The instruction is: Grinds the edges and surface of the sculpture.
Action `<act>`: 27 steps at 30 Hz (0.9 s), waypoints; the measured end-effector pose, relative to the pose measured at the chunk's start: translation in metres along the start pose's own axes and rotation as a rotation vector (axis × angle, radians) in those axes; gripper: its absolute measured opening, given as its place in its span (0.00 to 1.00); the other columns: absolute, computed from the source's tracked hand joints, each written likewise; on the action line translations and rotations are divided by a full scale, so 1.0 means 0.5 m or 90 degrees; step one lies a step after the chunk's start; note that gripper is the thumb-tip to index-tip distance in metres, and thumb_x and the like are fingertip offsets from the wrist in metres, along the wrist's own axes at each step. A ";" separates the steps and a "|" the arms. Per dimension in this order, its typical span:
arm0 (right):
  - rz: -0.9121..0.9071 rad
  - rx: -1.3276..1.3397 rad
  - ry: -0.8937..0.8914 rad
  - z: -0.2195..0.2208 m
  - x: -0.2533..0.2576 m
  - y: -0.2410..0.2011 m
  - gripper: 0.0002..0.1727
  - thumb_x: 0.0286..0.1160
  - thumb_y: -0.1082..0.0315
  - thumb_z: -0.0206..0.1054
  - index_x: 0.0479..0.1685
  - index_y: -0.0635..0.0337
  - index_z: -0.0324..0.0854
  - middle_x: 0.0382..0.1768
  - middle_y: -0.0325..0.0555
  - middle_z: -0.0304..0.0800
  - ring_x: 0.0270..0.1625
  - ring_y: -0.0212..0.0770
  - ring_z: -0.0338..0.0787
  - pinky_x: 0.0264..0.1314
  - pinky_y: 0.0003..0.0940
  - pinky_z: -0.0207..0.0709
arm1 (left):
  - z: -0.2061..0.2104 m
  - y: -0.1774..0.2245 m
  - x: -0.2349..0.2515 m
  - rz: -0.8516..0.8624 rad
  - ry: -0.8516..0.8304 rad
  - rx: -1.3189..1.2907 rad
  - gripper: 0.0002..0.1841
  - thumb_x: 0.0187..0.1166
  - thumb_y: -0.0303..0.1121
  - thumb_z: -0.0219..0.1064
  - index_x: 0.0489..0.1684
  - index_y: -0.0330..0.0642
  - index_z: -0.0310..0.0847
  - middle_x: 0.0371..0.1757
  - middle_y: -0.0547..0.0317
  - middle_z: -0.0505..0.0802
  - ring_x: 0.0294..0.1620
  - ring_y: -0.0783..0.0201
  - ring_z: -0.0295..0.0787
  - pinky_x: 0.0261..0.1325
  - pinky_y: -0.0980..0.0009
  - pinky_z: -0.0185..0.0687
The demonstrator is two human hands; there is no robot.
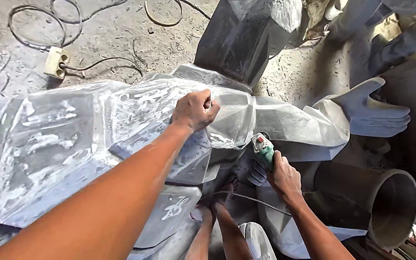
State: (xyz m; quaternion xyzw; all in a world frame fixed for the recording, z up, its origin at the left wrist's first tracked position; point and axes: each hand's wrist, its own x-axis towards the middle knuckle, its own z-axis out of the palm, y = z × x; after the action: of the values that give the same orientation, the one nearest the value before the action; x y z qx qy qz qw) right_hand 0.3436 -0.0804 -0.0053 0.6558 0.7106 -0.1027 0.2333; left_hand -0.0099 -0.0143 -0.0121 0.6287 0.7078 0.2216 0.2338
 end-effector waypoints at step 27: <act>0.209 0.550 0.147 0.048 -0.028 0.026 0.40 0.58 0.50 0.81 0.74 0.52 0.73 0.44 0.49 0.92 0.45 0.47 0.93 0.47 0.54 0.87 | 0.006 -0.011 -0.007 0.106 0.031 0.120 0.20 0.74 0.52 0.58 0.27 0.42 0.79 0.27 0.52 0.84 0.35 0.49 0.86 0.41 0.47 0.78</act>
State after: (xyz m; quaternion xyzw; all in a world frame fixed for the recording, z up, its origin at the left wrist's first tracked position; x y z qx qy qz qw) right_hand 0.3617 -0.1019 -0.0177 0.8034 0.5111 -0.2770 -0.1286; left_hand -0.0119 -0.0181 -0.0176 0.6990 0.6761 0.1880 0.1376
